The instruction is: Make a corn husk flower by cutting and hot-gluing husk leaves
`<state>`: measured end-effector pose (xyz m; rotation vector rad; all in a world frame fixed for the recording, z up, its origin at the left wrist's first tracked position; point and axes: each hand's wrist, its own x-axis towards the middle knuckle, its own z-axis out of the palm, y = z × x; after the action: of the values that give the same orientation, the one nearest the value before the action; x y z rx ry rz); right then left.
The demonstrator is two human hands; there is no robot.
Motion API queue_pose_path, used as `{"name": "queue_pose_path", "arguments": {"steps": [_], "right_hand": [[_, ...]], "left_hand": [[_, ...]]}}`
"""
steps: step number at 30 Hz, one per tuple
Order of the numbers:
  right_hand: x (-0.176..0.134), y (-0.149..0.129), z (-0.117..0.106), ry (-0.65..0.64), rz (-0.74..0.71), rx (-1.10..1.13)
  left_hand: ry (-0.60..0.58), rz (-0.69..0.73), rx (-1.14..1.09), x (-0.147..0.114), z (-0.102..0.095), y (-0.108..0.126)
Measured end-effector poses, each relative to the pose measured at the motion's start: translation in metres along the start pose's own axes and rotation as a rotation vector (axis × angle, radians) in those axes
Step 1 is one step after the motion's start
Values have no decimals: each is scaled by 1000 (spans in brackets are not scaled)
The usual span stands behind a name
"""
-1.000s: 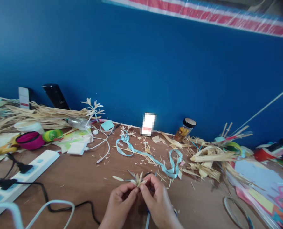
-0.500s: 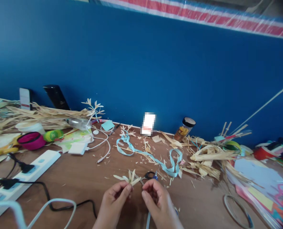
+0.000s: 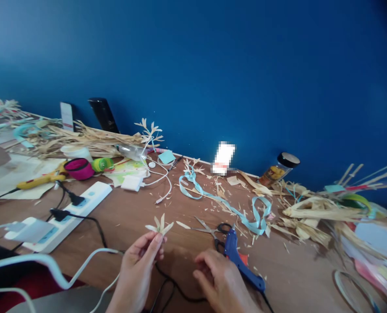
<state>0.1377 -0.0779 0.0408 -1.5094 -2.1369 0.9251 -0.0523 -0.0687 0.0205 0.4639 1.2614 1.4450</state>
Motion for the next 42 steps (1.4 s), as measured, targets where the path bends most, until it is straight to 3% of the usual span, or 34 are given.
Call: {"name": "queue_pose_path", "arguments": {"steps": [7, 15, 20, 30, 42], "right_hand": [[5, -6, -3, -64, -65, -290], [-44, 65, -24, 270, -28, -542], [-70, 94, -23, 285, -12, -663], [-61, 96, -18, 344, 19, -609], [-59, 98, -19, 345, 47, -543]], "left_hand": [[-18, -62, -48, 5, -9, -2], [-54, -144, -19, 18, -16, -4], [-88, -141, 15, 15, -4, -5], [-160, -152, 83, -6, 22, -1], [-111, -76, 44, -4, 12, 15]]}}
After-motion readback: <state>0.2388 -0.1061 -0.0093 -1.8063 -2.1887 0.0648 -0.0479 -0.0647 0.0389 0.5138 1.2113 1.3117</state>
